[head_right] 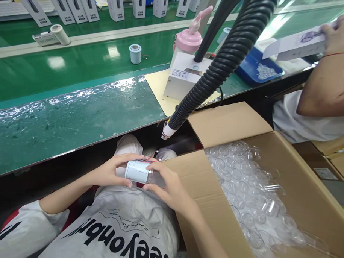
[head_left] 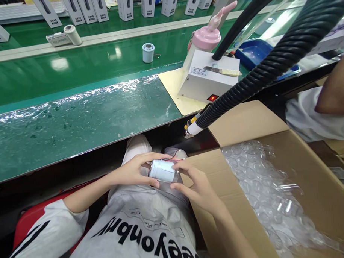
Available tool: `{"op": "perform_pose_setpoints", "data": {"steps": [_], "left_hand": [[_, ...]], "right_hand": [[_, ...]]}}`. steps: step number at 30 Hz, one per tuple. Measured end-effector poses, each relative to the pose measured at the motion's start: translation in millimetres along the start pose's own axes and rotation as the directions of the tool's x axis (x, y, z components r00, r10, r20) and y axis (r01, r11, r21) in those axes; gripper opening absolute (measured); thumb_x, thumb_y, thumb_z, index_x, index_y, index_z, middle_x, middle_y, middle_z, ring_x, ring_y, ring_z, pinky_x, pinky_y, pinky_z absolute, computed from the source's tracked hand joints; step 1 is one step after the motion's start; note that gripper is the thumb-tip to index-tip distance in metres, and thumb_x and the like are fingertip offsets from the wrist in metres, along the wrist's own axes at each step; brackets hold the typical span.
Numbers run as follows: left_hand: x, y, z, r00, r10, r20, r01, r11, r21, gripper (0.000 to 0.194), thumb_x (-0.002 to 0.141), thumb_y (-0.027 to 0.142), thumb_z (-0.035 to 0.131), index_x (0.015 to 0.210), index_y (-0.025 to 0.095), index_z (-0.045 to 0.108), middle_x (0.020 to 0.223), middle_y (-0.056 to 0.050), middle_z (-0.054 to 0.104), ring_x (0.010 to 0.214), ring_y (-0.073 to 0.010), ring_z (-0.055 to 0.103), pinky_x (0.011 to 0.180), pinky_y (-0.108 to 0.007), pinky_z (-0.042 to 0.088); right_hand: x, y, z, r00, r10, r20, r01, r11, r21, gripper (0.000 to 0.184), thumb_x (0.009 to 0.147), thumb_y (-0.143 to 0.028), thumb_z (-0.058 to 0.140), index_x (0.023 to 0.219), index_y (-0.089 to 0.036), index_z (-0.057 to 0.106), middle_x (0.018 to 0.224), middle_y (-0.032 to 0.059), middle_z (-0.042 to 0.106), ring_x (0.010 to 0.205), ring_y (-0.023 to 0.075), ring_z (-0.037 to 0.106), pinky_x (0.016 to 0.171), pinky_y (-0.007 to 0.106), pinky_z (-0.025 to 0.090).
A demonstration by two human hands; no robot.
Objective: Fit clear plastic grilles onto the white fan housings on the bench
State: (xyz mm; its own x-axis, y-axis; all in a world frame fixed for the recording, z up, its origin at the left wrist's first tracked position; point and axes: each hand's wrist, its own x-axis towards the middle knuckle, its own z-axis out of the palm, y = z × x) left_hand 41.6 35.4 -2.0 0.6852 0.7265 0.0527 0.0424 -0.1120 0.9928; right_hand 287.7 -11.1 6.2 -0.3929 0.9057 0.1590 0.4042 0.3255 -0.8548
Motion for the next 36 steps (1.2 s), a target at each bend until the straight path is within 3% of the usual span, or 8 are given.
{"op": "perform_pose_setpoints", "data": {"steps": [4, 8, 15, 20, 24, 28, 32, 36], "left_hand": [[-5, 1, -0.3, 1.000, -0.021, 0.017, 0.023, 0.997, -0.071, 0.076, 0.070, 0.034, 0.088, 0.141, 0.027, 0.059, 0.144, -0.012, 0.061, 0.134, -0.0305, 0.056, 0.112, -0.046, 0.045], [3, -11, 2.8, 0.986, -0.169, 0.002, 0.160, 0.927, -0.338, 0.087, 0.066, 0.029, 0.091, 0.144, 0.026, 0.054, 0.149, -0.013, 0.055, 0.134, -0.0287, 0.056, 0.111, -0.042, 0.046], [87, -53, 7.0, 0.960, -0.267, -0.089, 0.183, 0.833, -0.522, 0.084, 0.053, 0.036, 0.097, 0.127, 0.012, 0.062, 0.126, -0.017, 0.070, 0.115, -0.0270, 0.067, 0.102, -0.040, 0.049], [123, -53, 4.2, 0.973, -0.220, -0.076, 0.160, 0.870, -0.467, 0.076, 0.056, 0.038, 0.095, 0.120, 0.011, 0.064, 0.118, -0.015, 0.072, 0.109, -0.0253, 0.068, 0.103, -0.042, 0.048], [111, -52, -1.4, 0.972, -0.212, -0.100, 0.150, 0.892, -0.426, 0.075, 0.059, 0.033, 0.094, 0.124, 0.015, 0.060, 0.123, -0.013, 0.068, 0.114, -0.0232, 0.065, 0.103, -0.039, 0.048], [75, -49, -5.0, 0.972, -0.229, -0.059, 0.191, 0.907, -0.375, 0.081, 0.060, 0.030, 0.093, 0.132, 0.020, 0.056, 0.130, -0.014, 0.064, 0.108, -0.0216, 0.068, 0.094, -0.036, 0.053], [36, -30, -4.7, 0.984, -0.177, 0.039, 0.181, 0.962, -0.207, 0.074, 0.067, 0.026, 0.089, 0.134, 0.021, 0.059, 0.140, -0.014, 0.060, 0.121, -0.0249, 0.063, 0.106, -0.041, 0.048], [16, -7, -5.0, 0.992, -0.102, 0.075, 0.108, 0.991, -0.074, 0.070, 0.072, 0.032, 0.086, 0.137, 0.025, 0.060, 0.141, -0.013, 0.061, 0.130, -0.0294, 0.058, 0.108, -0.046, 0.048]], "right_hand": [[0, -5, -1, 0.997, 0.066, 0.034, -0.068, 0.995, 0.070, 0.041, 0.086, -0.049, 0.075, 0.116, -0.024, 0.062, 0.116, 0.0108, 0.073, 0.105, 0.0268, 0.072, 0.089, 0.039, 0.062], [2, 6, 7, 0.988, 0.155, 0.017, -0.154, 0.959, 0.237, 0.042, 0.084, -0.050, 0.076, 0.113, -0.024, 0.060, 0.127, 0.0128, 0.068, 0.116, 0.0281, 0.068, 0.095, 0.042, 0.060], [17, 78, 30, 0.890, 0.266, -0.369, -0.105, 0.910, 0.402, 0.056, 0.078, -0.065, 0.072, 0.111, -0.026, 0.047, 0.132, 0.0181, 0.061, 0.122, 0.0294, 0.063, 0.094, 0.045, 0.057], [34, 101, 20, 0.867, 0.247, -0.433, -0.073, 0.922, 0.381, 0.057, 0.077, -0.066, 0.070, 0.109, -0.026, 0.044, 0.128, 0.0180, 0.062, 0.120, 0.0290, 0.063, 0.094, 0.045, 0.056], [39, 97, 11, 0.893, 0.240, -0.380, -0.068, 0.908, 0.414, 0.056, 0.073, -0.063, 0.076, 0.105, -0.025, 0.050, 0.129, 0.0172, 0.063, 0.118, 0.0299, 0.065, 0.093, 0.046, 0.057], [28, 77, 9, 0.944, 0.231, -0.235, -0.119, 0.903, 0.412, 0.052, 0.069, -0.055, 0.084, 0.102, -0.024, 0.058, 0.123, 0.0132, 0.068, 0.114, 0.0298, 0.068, 0.093, 0.047, 0.058], [12, 47, 8, 0.980, 0.190, -0.056, -0.155, 0.909, 0.388, 0.046, 0.075, -0.050, 0.083, 0.107, -0.025, 0.061, 0.122, 0.0107, 0.069, 0.114, 0.0280, 0.068, 0.095, 0.047, 0.059], [4, 20, 5, 0.975, 0.221, 0.005, -0.205, 0.896, 0.393, 0.047, 0.076, -0.053, 0.082, 0.108, -0.025, 0.062, 0.122, 0.0102, 0.069, 0.108, 0.0273, 0.071, 0.089, 0.044, 0.062]]}}
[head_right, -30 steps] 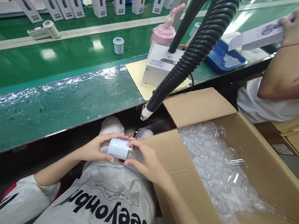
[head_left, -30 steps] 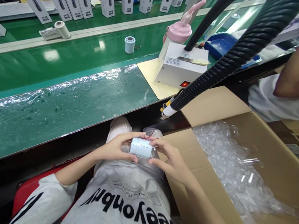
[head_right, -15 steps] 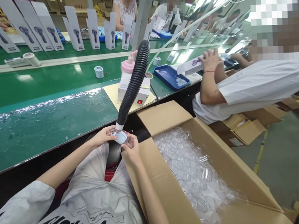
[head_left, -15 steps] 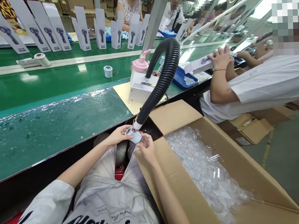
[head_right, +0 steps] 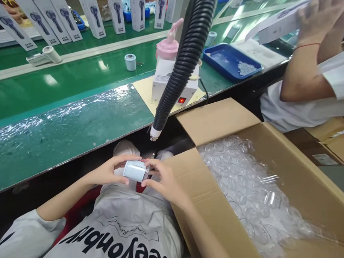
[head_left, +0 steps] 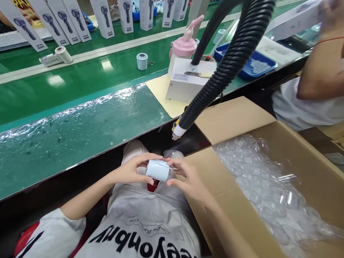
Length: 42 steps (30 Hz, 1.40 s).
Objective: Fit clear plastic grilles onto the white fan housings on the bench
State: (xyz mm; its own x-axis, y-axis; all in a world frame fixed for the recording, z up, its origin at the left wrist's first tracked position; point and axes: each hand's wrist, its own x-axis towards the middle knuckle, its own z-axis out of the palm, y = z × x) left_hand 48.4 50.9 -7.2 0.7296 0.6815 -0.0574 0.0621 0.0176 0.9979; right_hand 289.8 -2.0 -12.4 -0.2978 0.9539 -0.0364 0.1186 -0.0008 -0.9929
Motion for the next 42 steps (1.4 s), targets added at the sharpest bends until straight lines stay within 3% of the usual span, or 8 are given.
{"op": "perform_pose_setpoints", "data": {"steps": [6, 12, 16, 21, 30, 38, 40, 42], "left_hand": [[-12, 9, 0.0, 0.986, 0.164, 0.035, -0.168, 0.976, 0.141, 0.071, 0.076, 0.035, 0.085, 0.141, 0.030, 0.058, 0.147, -0.013, 0.058, 0.137, -0.0304, 0.054, 0.113, -0.048, 0.046], [-18, 14, 2.7, 0.970, 0.237, 0.053, -0.243, 0.953, 0.182, 0.072, 0.078, 0.033, 0.083, 0.144, 0.031, 0.055, 0.148, -0.012, 0.057, 0.138, -0.0294, 0.053, 0.116, -0.048, 0.042], [-21, 17, 3.7, 0.964, 0.259, 0.060, -0.265, 0.943, 0.202, 0.073, 0.078, 0.033, 0.084, 0.145, 0.032, 0.054, 0.149, -0.011, 0.057, 0.138, -0.0283, 0.054, 0.117, -0.047, 0.042], [-23, 19, 4.6, 0.963, 0.263, 0.067, -0.271, 0.941, 0.205, 0.073, 0.078, 0.031, 0.083, 0.145, 0.032, 0.054, 0.149, -0.011, 0.056, 0.138, -0.0280, 0.053, 0.117, -0.047, 0.042], [-20, 16, 4.8, 0.936, 0.337, 0.100, -0.349, 0.924, 0.157, 0.077, 0.078, 0.029, 0.084, 0.147, 0.036, 0.050, 0.151, -0.011, 0.054, 0.139, -0.0293, 0.052, 0.116, -0.047, 0.043], [-21, 12, 7.4, 0.919, 0.385, 0.083, -0.394, 0.893, 0.219, 0.074, 0.079, 0.025, 0.082, 0.144, 0.039, 0.051, 0.149, -0.010, 0.054, 0.134, -0.0280, 0.056, 0.111, -0.045, 0.047], [-23, 15, 9.5, 0.933, 0.354, 0.068, -0.360, 0.900, 0.244, 0.071, 0.080, 0.025, 0.082, 0.143, 0.037, 0.053, 0.145, -0.010, 0.057, 0.131, -0.0267, 0.058, 0.109, -0.043, 0.048], [-25, 19, 11.0, 0.950, 0.310, 0.042, -0.311, 0.918, 0.246, 0.068, 0.080, 0.028, 0.081, 0.142, 0.034, 0.054, 0.141, -0.011, 0.059, 0.129, -0.0273, 0.059, 0.107, -0.043, 0.050]], "right_hand": [[-8, -22, 6, 0.999, 0.043, 0.030, -0.044, 0.998, 0.050, 0.049, 0.078, -0.058, 0.079, 0.109, -0.025, 0.060, 0.115, 0.0088, 0.071, 0.104, 0.0259, 0.071, 0.079, 0.037, 0.064], [-10, -28, 13, 0.992, 0.129, 0.017, -0.130, 0.976, 0.173, 0.054, 0.076, -0.069, 0.075, 0.103, -0.024, 0.058, 0.090, 0.0041, 0.069, 0.076, 0.0185, 0.067, 0.061, 0.028, 0.058], [-9, -29, 18, 0.979, 0.199, 0.049, -0.205, 0.933, 0.295, 0.055, 0.075, -0.073, 0.072, 0.096, -0.024, 0.057, 0.081, 0.0009, 0.064, 0.067, 0.0165, 0.065, 0.053, 0.026, 0.058], [-10, -23, 23, 0.935, 0.342, 0.095, -0.351, 0.847, 0.400, 0.060, 0.073, -0.077, 0.071, 0.092, -0.023, 0.053, 0.069, -0.0033, 0.061, 0.052, 0.0149, 0.065, 0.043, 0.024, 0.054], [-9, -23, 32, 0.854, 0.468, 0.226, -0.515, 0.705, 0.487, 0.064, 0.074, -0.083, 0.061, 0.085, -0.021, 0.051, 0.052, -0.0029, 0.062, 0.036, 0.0121, 0.056, 0.029, 0.016, 0.038], [-8, -22, 31, 0.681, 0.569, 0.461, -0.728, 0.461, 0.507, 0.075, 0.098, -0.074, 0.024, 0.088, -0.012, 0.065, 0.058, 0.0068, 0.067, 0.031, 0.0063, 0.047, 0.026, 0.013, 0.029], [-9, -19, 32, 0.667, 0.567, 0.484, -0.744, 0.460, 0.485, 0.077, 0.098, -0.074, 0.020, 0.081, -0.012, 0.064, 0.057, 0.0065, 0.066, 0.030, 0.0060, 0.046, 0.025, 0.013, 0.028], [-12, -16, 32, 0.717, 0.540, 0.441, -0.698, 0.552, 0.457, 0.075, 0.096, -0.076, 0.025, 0.075, -0.014, 0.061, 0.053, 0.0050, 0.063, 0.031, 0.0068, 0.046, 0.026, 0.013, 0.029]]}}
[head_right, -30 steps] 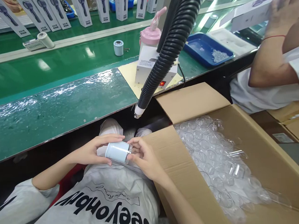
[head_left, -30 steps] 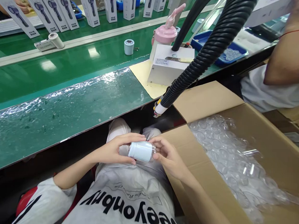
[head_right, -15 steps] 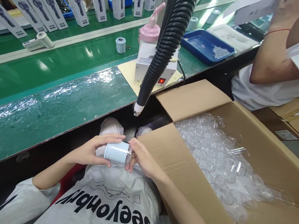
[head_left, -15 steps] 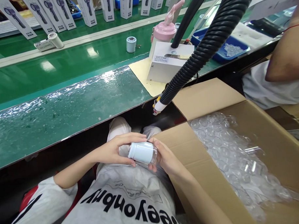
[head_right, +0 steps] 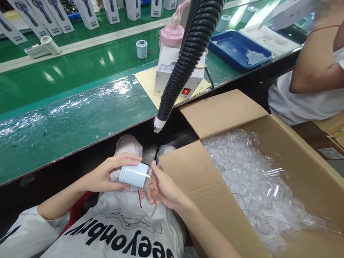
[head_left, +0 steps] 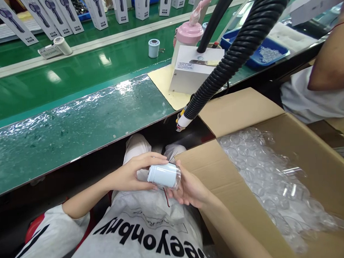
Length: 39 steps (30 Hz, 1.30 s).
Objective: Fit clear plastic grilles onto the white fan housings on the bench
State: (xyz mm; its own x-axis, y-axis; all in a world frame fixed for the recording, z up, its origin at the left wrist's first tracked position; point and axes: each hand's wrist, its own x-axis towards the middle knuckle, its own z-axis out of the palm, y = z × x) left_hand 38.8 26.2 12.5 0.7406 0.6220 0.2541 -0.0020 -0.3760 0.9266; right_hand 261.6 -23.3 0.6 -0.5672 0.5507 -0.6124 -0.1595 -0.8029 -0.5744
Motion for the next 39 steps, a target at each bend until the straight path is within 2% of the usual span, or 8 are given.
{"op": "perform_pose_setpoints", "data": {"steps": [4, 8, 10, 12, 19, 26, 33, 39], "left_hand": [[-1, 10, -0.8, 0.986, -0.166, -0.028, 0.165, 0.986, -0.032, 0.063, 0.082, 0.038, 0.078, 0.140, 0.026, 0.056, 0.138, -0.013, 0.061, 0.127, -0.0303, 0.059, 0.101, -0.043, 0.054], [-1, 15, 0.1, 0.961, -0.274, -0.026, 0.271, 0.959, -0.078, 0.064, 0.082, 0.044, 0.077, 0.140, 0.025, 0.056, 0.136, -0.012, 0.062, 0.121, -0.0290, 0.062, 0.095, -0.040, 0.056], [-1, 15, 0.6, 0.959, -0.281, -0.035, 0.276, 0.956, -0.104, 0.064, 0.083, 0.045, 0.076, 0.141, 0.026, 0.056, 0.134, -0.011, 0.063, 0.116, -0.0273, 0.064, 0.090, -0.037, 0.058], [-1, 14, -0.2, 0.965, -0.262, -0.031, 0.256, 0.959, -0.124, 0.066, 0.083, 0.046, 0.076, 0.142, 0.027, 0.055, 0.135, -0.011, 0.063, 0.117, -0.0268, 0.064, 0.089, -0.036, 0.059], [-4, 9, -4.9, 0.966, -0.235, 0.103, 0.254, 0.938, -0.236, 0.077, 0.083, 0.034, 0.079, 0.151, 0.036, 0.044, 0.151, -0.009, 0.052, 0.135, -0.0287, 0.055, 0.107, -0.042, 0.053], [-6, 0, 4.8, 0.937, -0.318, 0.144, 0.349, 0.856, -0.380, 0.083, 0.082, 0.025, 0.080, 0.154, 0.034, 0.040, 0.154, -0.010, 0.051, 0.128, -0.0274, 0.062, 0.106, -0.041, 0.054], [-6, -10, 8.5, 0.973, -0.209, 0.094, 0.228, 0.921, -0.316, 0.089, 0.079, 0.026, 0.082, 0.155, 0.039, 0.037, 0.169, -0.008, 0.024, 0.155, -0.0322, 0.026, 0.122, -0.050, 0.035], [2, -1, 11.7, 0.903, -0.406, 0.142, 0.427, 0.810, -0.402, 0.078, 0.080, 0.037, 0.080, 0.147, 0.026, 0.041, 0.143, -0.016, 0.055, 0.122, -0.0282, 0.063, 0.099, -0.045, 0.055]], "right_hand": [[-6, 6, -6, 0.864, -0.481, -0.149, 0.400, 0.835, -0.377, 0.038, 0.098, -0.055, 0.050, 0.094, -0.019, 0.060, 0.071, 0.0044, 0.071, 0.052, 0.0141, 0.065, 0.044, 0.021, 0.053], [-13, 3, -11, 0.436, -0.870, 0.229, 0.637, 0.119, -0.761, 0.047, 0.094, -0.012, 0.058, 0.136, -0.030, 0.049, 0.148, 0.0108, 0.054, 0.131, 0.0248, 0.059, 0.101, 0.043, 0.057], [-15, 1, -13, 0.355, -0.834, 0.423, 0.653, -0.102, -0.750, 0.060, 0.092, -0.004, 0.057, 0.143, -0.036, 0.046, 0.156, 0.0077, 0.047, 0.141, 0.0257, 0.049, 0.109, 0.048, 0.051], [-15, 1, -13, 0.380, -0.821, 0.427, 0.667, -0.076, -0.741, 0.059, 0.092, -0.011, 0.066, 0.142, -0.038, 0.050, 0.152, 0.0067, 0.053, 0.138, 0.0262, 0.053, 0.110, 0.048, 0.052], [-14, 11, -17, 0.649, -0.754, 0.105, 0.685, 0.518, -0.512, 0.043, 0.092, -0.044, 0.071, 0.134, -0.040, 0.064, 0.138, 0.0043, 0.066, 0.107, 0.0238, 0.073, 0.079, 0.032, 0.065], [-18, 8, -20, 0.640, -0.758, 0.126, 0.604, 0.395, -0.692, 0.036, 0.093, -0.041, 0.069, 0.129, -0.036, 0.070, 0.137, 0.0080, 0.067, 0.119, 0.0291, 0.069, 0.093, 0.040, 0.062], [-20, 2, -15, 0.519, -0.809, 0.276, 0.637, 0.151, -0.756, 0.058, 0.088, -0.026, 0.076, 0.141, -0.036, 0.057, 0.147, 0.0078, 0.059, 0.132, 0.0290, 0.059, 0.107, 0.047, 0.054], [-17, 9, -16, 0.422, -0.868, 0.262, 0.665, 0.100, -0.741, 0.051, 0.091, -0.021, 0.072, 0.136, -0.036, 0.054, 0.154, 0.0093, 0.049, 0.139, 0.0287, 0.052, 0.110, 0.052, 0.051]]}}
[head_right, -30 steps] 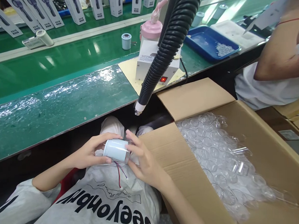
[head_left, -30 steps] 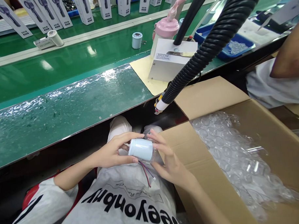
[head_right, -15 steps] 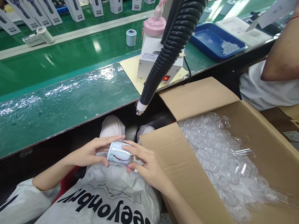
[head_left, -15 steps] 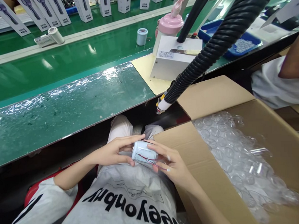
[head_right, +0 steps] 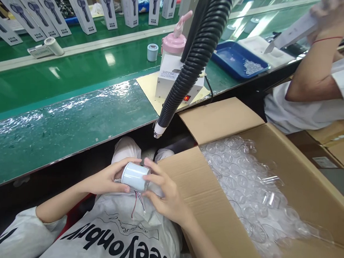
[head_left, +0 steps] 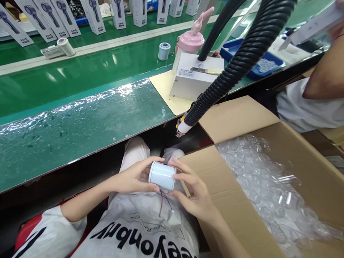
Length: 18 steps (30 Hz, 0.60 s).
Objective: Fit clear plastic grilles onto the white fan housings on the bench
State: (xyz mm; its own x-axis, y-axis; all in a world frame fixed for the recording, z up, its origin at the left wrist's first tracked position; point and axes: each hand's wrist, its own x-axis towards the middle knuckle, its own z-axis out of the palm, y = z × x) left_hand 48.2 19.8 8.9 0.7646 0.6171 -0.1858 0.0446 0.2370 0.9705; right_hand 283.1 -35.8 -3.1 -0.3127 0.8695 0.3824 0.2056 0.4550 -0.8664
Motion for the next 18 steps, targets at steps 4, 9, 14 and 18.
{"op": "perform_pose_setpoints", "data": {"steps": [4, 9, 14, 18], "left_hand": [[-0.5, 0.6, 6.9, 0.987, 0.125, -0.097, -0.114, 0.987, 0.117, 0.073, 0.075, 0.023, 0.083, 0.135, 0.024, 0.043, 0.133, -0.013, 0.057, 0.118, -0.0258, 0.063, 0.099, -0.042, 0.053], [-2.0, -7.3, 6.7, 0.948, 0.298, -0.110, -0.266, 0.934, 0.238, 0.080, 0.077, 0.023, 0.083, 0.136, 0.029, 0.030, 0.137, -0.014, 0.048, 0.126, -0.0270, 0.055, 0.104, -0.043, 0.048], [-5.1, -6.0, 0.9, 0.972, 0.201, -0.122, -0.167, 0.955, 0.244, 0.092, 0.066, 0.031, 0.091, 0.133, 0.030, 0.028, 0.137, -0.012, 0.038, 0.116, -0.0255, 0.056, 0.097, -0.041, 0.051], [-8.9, -5.7, -1.3, 0.976, 0.184, -0.118, -0.153, 0.960, 0.235, 0.090, 0.064, 0.035, 0.092, 0.129, 0.030, 0.029, 0.133, -0.010, 0.038, 0.117, -0.0253, 0.055, 0.101, -0.044, 0.048]], "right_hand": [[-4.0, -0.2, 0.6, 0.950, 0.310, 0.025, -0.311, 0.940, 0.139, 0.086, 0.078, -0.067, 0.074, 0.148, -0.030, 0.042, 0.158, 0.0176, 0.040, 0.136, 0.0340, 0.053, 0.104, 0.049, 0.055], [-2.0, -4.9, 2.1, 0.936, 0.351, 0.036, -0.353, 0.928, 0.120, 0.058, 0.086, -0.054, 0.073, 0.134, -0.025, 0.057, 0.126, 0.0127, 0.069, 0.113, 0.0280, 0.070, 0.090, 0.037, 0.062], [-0.6, -5.5, 3.3, 0.991, 0.125, -0.055, -0.129, 0.990, -0.064, 0.055, 0.079, -0.032, 0.084, 0.129, -0.029, 0.061, 0.132, 0.0103, 0.068, 0.122, 0.0289, 0.065, 0.101, 0.043, 0.058], [-0.8, -4.7, 3.9, 0.999, 0.007, -0.052, -0.012, 0.994, -0.110, 0.051, 0.081, -0.020, 0.082, 0.126, -0.031, 0.062, 0.131, 0.0094, 0.068, 0.119, 0.0279, 0.067, 0.101, 0.045, 0.058]]}}
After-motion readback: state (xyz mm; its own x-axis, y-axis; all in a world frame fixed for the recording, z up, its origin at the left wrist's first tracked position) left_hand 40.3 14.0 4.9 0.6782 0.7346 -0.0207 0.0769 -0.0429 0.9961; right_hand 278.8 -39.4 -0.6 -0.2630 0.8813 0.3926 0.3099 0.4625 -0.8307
